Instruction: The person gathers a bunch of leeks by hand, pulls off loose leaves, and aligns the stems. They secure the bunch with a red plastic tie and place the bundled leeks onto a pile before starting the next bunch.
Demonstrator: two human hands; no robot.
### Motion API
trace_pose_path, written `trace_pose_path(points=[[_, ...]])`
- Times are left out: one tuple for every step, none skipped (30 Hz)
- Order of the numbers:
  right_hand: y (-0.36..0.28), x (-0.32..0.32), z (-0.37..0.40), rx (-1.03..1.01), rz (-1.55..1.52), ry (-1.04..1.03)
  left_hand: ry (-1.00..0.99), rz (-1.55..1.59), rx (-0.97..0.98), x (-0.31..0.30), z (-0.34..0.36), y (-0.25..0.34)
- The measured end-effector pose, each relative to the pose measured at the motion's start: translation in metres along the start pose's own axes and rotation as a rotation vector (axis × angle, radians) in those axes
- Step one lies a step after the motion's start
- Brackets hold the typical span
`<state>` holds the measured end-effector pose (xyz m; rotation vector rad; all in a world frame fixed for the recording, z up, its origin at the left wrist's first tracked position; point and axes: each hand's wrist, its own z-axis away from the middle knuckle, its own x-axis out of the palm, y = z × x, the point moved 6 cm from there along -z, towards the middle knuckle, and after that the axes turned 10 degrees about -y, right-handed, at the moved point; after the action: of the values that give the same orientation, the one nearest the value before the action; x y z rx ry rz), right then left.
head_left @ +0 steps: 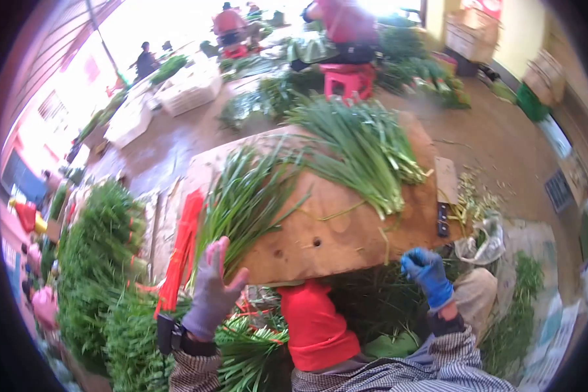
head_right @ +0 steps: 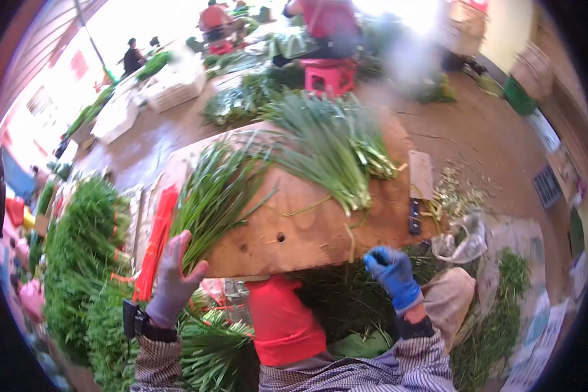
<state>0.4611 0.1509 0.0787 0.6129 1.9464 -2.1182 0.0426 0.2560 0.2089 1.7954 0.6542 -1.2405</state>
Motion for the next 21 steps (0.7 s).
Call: trace_pose_path(points=[[-0.001,-0.013,-0.008,-0.064,0.078,0.043,0.060,0.234,0.110,0.011,-0.007,0.019],[-0.001,-0.024,-0.016,-0.051,0.074,0.070,-0.122,0.463,-0.015,0.031,-0.018,0.027],[-0.007,-0.035,-0.025,-0.090,0.137,0.129,-0.208,0.790,-0.112,0.051,-0.028,0.042],[-0.015,-0.044,-0.033,-0.131,0.202,0.184,-0.294,1.114,-0.219,0.074,-0.037,0.058],[-0.021,-0.051,-0.041,-0.128,0.201,0.200,-0.340,1.279,-0.248,0.092,-0.049,0.071],[-0.030,-0.055,-0.050,-0.142,0.236,0.196,-0.384,1.443,-0.280,0.113,-0.064,0.081],[-0.037,-0.058,-0.059,-0.156,0.270,0.191,-0.392,1.436,-0.270,0.130,-0.078,0.091],[-0.039,-0.059,-0.069,-0.156,0.266,0.203,-0.355,1.635,-0.313,0.148,-0.091,0.100],[-0.038,-0.056,-0.082,-0.144,0.322,0.167,-0.313,1.831,-0.358,0.166,-0.104,0.106],[-0.034,-0.054,-0.095,-0.134,0.377,0.133,-0.320,1.820,-0.347,0.185,-0.119,0.107],[-0.018,-0.051,-0.110,-0.126,0.487,0.140,-0.337,1.920,-0.348,0.205,-0.133,0.107],[-0.013,-0.048,-0.120,-0.131,0.475,0.158,-0.353,2.018,-0.350,0.219,-0.145,0.110],[-0.010,-0.042,-0.131,-0.112,0.536,0.152,-0.360,1.999,-0.339,0.227,-0.153,0.114],[-0.008,-0.035,-0.141,-0.093,0.598,0.141,-0.348,2.017,-0.360,0.236,-0.158,0.117],[-0.006,-0.025,-0.152,-0.062,0.574,0.037,-0.333,2.036,-0.389,0.239,-0.164,0.118],[-0.007,-0.016,-0.156,-0.064,0.561,0.038,-0.331,2.023,-0.393,0.240,-0.169,0.116],[-0.010,-0.003,-0.158,-0.127,0.382,-0.033,-0.388,2.024,-0.347,0.242,-0.175,0.119],[-0.015,0.009,-0.156,-0.186,0.205,-0.103,-0.447,2.026,-0.303,0.242,-0.179,0.124],[-0.019,0.017,-0.156,-0.251,0.196,-0.055,-0.449,2.024,-0.312,0.242,-0.180,0.125],[-0.018,0.022,-0.154,-0.248,0.192,-0.058,-0.467,2.003,-0.367,0.243,-0.180,0.122],[-0.024,0.023,-0.150,-0.242,0.234,-0.048,-0.485,1.980,-0.419,0.243,-0.180,0.119]])
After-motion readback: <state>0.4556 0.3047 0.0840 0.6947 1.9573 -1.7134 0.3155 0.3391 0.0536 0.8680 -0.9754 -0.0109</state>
